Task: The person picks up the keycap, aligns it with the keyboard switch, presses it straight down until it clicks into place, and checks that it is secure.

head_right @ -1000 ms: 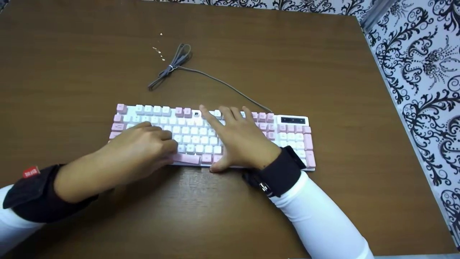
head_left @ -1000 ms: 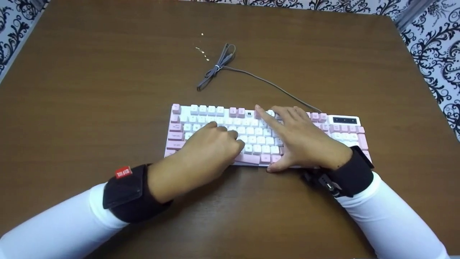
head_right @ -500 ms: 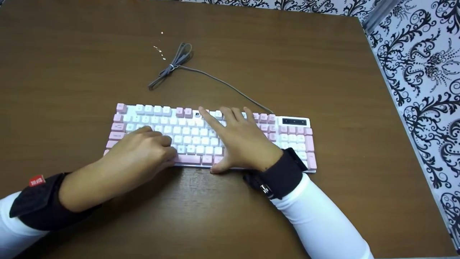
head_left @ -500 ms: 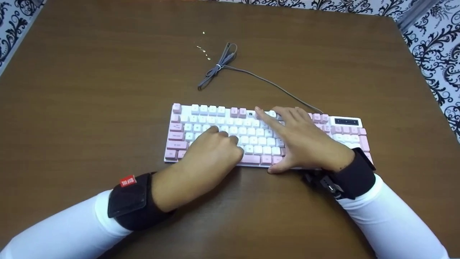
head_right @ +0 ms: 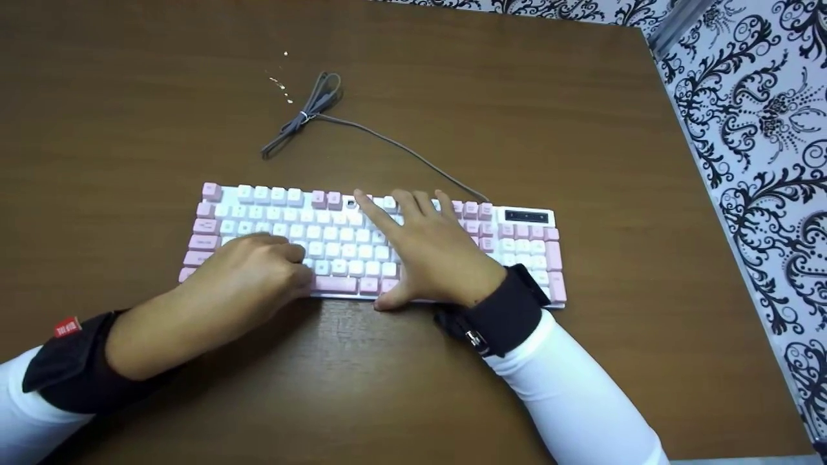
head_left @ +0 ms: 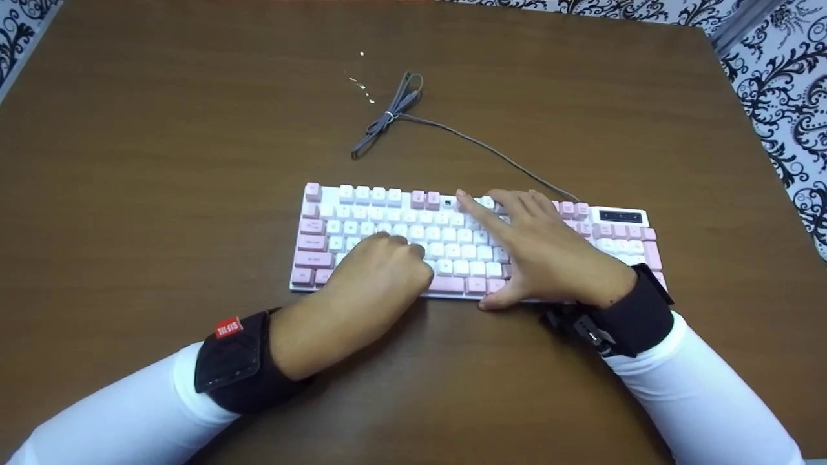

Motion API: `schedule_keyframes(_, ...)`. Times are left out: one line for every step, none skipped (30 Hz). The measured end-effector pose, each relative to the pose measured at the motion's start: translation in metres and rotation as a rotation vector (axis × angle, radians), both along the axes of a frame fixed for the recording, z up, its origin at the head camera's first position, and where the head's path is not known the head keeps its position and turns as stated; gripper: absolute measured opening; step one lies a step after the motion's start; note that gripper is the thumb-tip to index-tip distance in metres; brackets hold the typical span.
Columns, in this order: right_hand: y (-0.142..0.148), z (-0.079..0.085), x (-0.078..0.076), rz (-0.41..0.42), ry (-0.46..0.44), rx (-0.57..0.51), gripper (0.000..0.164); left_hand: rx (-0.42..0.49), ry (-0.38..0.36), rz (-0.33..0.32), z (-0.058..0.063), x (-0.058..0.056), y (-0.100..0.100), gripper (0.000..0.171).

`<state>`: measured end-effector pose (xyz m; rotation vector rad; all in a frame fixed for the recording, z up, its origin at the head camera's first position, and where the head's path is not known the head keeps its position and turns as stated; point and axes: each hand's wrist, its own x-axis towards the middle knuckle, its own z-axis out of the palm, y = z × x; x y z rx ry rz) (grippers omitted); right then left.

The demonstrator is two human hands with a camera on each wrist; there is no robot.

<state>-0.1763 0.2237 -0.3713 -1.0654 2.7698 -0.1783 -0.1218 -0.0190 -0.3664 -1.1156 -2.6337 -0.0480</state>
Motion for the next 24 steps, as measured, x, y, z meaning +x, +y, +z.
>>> schedule_keyframes(0.000, 0.000, 0.000, 0.003, 0.004, -0.001, 0.135, 0.007, -0.002, -0.004, -0.001, 0.000, 0.000, 0.023)
schedule_keyframes(0.001, 0.000, 0.000, 0.006, 0.007, -0.002, 0.135, 0.011, -0.002, -0.009, -0.001, 0.000, 0.000, 0.023)
schedule_keyframes(0.002, 0.000, -0.001, 0.011, 0.013, -0.002, 0.135, 0.012, 0.002, -0.014, -0.002, 0.000, 0.001, 0.023)
schedule_keyframes(0.002, 0.000, -0.001, 0.015, 0.018, -0.004, 0.135, 0.009, 0.007, -0.019, -0.002, 0.000, 0.001, 0.024)
schedule_keyframes(0.003, 0.000, -0.002, 0.019, 0.022, -0.004, 0.135, 0.005, 0.012, -0.023, -0.002, 0.000, 0.002, 0.024)
schedule_keyframes(0.004, 0.000, -0.002, 0.024, 0.028, -0.004, 0.135, 0.000, 0.016, -0.026, -0.002, 0.000, 0.002, 0.024)
schedule_keyframes(0.005, 0.000, -0.002, 0.027, 0.031, -0.004, 0.135, -0.005, 0.017, -0.029, -0.002, 0.000, 0.003, 0.025)
schedule_keyframes(0.006, 0.000, -0.002, 0.025, 0.030, -0.003, 0.135, -0.006, 0.014, -0.032, -0.002, -0.001, 0.003, 0.025)
schedule_keyframes(0.006, 0.000, -0.002, 0.023, 0.031, -0.002, 0.135, -0.007, 0.012, -0.033, -0.002, -0.001, 0.004, 0.025)
schedule_keyframes(0.007, 0.000, -0.003, 0.020, 0.030, -0.002, 0.135, -0.006, 0.008, -0.036, -0.002, -0.002, 0.004, 0.025)
schedule_keyframes(0.007, -0.001, -0.003, 0.017, 0.029, -0.001, 0.135, -0.007, 0.006, -0.039, -0.002, -0.002, 0.004, 0.025)
schedule_keyframes(0.007, -0.001, -0.003, 0.015, 0.028, -0.002, 0.135, -0.006, 0.004, -0.043, -0.003, -0.003, 0.004, 0.026)
schedule_keyframes(0.008, -0.002, -0.003, 0.011, 0.025, -0.001, 0.135, -0.005, 0.001, -0.047, -0.003, -0.004, 0.004, 0.026)
schedule_keyframes(0.008, -0.003, -0.003, 0.007, 0.021, 0.003, 0.135, -0.003, -0.003, -0.051, -0.005, -0.004, 0.004, 0.026)
schedule_keyframes(0.008, -0.004, -0.002, 0.004, 0.015, 0.006, 0.135, -0.001, -0.006, -0.054, -0.006, -0.004, 0.003, 0.026)
schedule_keyframes(0.007, -0.006, -0.001, 0.002, 0.009, 0.010, 0.134, 0.004, -0.006, -0.057, -0.007, -0.005, 0.002, 0.025)
schedule_keyframes(0.007, -0.007, 0.000, 0.003, 0.003, 0.014, 0.134, 0.015, -0.008, -0.062, -0.008, -0.005, 0.001, 0.024)
schedule_keyframes(0.006, -0.009, 0.000, 0.004, -0.006, 0.014, 0.134, 0.034, -0.027, -0.067, -0.008, -0.005, -0.002, 0.020)
schedule_keyframes(0.006, -0.010, 0.001, 0.007, -0.017, 0.016, 0.133, 0.054, -0.049, -0.073, -0.007, -0.006, -0.004, 0.016)
schedule_keyframes(0.005, -0.011, 0.002, 0.008, -0.030, 0.009, 0.132, 0.081, -0.064, -0.077, -0.006, -0.009, -0.007, 0.012)
schedule_keyframes(0.005, -0.012, 0.003, 0.010, -0.046, 0.002, 0.130, 0.110, -0.094, -0.069, -0.003, -0.012, -0.011, 0.008)
schedule_keyframes(0.004, -0.011, 0.003, 0.006, -0.068, -0.004, 0.128, 0.134, -0.124, -0.051, 0.001, -0.017, -0.014, 0.010)
schedule_keyframes(0.003, -0.010, 0.001, 0.001, -0.085, -0.011, 0.127, 0.161, -0.150, -0.035, 0.006, -0.024, -0.017, 0.016)
schedule_keyframes(0.001, -0.008, -0.001, -0.010, -0.097, -0.015, 0.124, 0.192, -0.164, -0.017, 0.009, -0.033, -0.021, 0.022)
